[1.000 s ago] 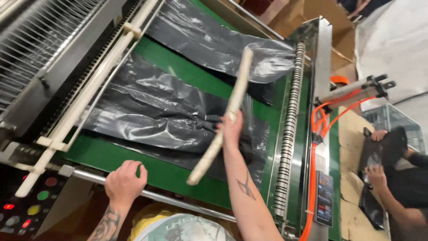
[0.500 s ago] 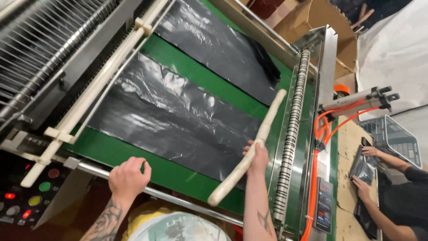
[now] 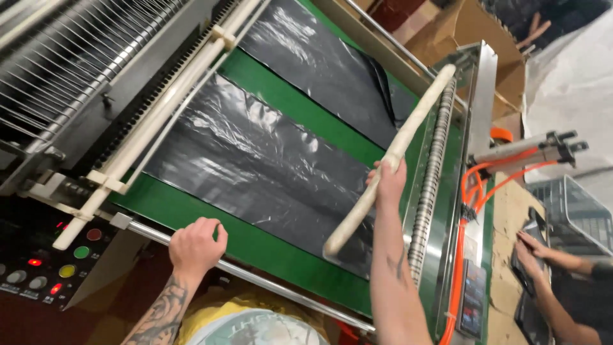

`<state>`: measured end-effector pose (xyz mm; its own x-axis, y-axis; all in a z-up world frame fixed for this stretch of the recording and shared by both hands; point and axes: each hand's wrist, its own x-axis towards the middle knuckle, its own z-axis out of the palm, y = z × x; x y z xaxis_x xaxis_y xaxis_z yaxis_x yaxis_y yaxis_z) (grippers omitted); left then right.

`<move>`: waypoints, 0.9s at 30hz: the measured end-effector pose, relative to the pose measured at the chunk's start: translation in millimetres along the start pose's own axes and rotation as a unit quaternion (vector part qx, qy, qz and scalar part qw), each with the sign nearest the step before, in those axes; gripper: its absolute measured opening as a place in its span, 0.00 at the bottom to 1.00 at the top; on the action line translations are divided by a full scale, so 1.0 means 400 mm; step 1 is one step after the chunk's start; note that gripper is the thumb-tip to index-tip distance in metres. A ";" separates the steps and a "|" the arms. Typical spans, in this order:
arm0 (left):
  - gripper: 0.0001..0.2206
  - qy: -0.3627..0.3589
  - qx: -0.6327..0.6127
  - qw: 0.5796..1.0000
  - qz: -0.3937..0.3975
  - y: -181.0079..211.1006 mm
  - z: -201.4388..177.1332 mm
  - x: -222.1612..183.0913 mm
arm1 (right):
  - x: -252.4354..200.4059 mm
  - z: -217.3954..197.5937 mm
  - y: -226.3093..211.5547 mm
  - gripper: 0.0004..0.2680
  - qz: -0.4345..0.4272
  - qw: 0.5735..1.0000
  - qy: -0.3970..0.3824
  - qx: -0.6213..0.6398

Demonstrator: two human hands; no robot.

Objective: Using a wooden stick to guide and separate plastic bags on a conveyor belt of a bag-making machine.

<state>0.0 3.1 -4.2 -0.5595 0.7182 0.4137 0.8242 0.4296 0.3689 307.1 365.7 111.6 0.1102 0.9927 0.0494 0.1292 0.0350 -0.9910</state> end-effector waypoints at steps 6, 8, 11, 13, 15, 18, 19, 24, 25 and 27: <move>0.03 0.010 -0.011 1.000 0.005 0.000 0.000 0.017 | -0.279 0.224 -0.111 0.21 0.060 0.983 -0.141 0.105; 0.03 0.013 -0.008 1.000 0.009 -0.004 -0.005 0.012 | -0.332 0.299 -0.146 0.22 0.082 0.975 -0.156 0.132; 0.03 0.010 -0.006 1.000 0.015 -0.005 -0.004 0.003 | -0.326 0.373 -0.123 0.22 0.120 0.966 -0.152 0.169; 0.03 0.014 -0.003 1.000 0.019 -0.009 0.005 0.007 | -0.266 0.396 -0.065 0.21 0.130 0.964 -0.134 0.187; 0.03 0.011 0.004 1.000 0.008 -0.014 0.012 -0.004 | -0.198 0.387 0.016 0.20 0.118 0.978 -0.070 0.155; 0.08 -0.075 -0.034 0.997 -0.003 0.008 -0.043 0.028 | -0.102 0.236 0.082 0.07 0.120 0.989 0.083 0.022; 0.08 -0.075 -0.035 0.997 -0.002 0.005 -0.042 0.036 | -0.070 0.126 0.184 0.07 0.119 0.989 0.084 0.021; 0.01 0.027 0.011 1.000 -0.002 -0.008 0.014 0.020 | 0.147 -0.315 0.558 0.17 0.158 0.980 0.120 -0.003; 0.01 0.022 0.011 1.000 -0.005 0.001 0.001 -0.010 | 0.123 -0.363 0.541 0.17 0.162 0.980 0.120 -0.008; 0.02 0.011 0.012 1.000 -0.006 -0.001 0.005 0.005 | 0.135 -0.391 0.508 0.16 0.185 0.973 0.117 0.080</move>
<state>-1.2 5.6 -5.2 -0.5711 0.7010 0.4272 0.8190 0.4516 0.3538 493.4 408.4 -67.7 0.3443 0.8880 -0.3048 -0.1139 -0.2827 -0.9524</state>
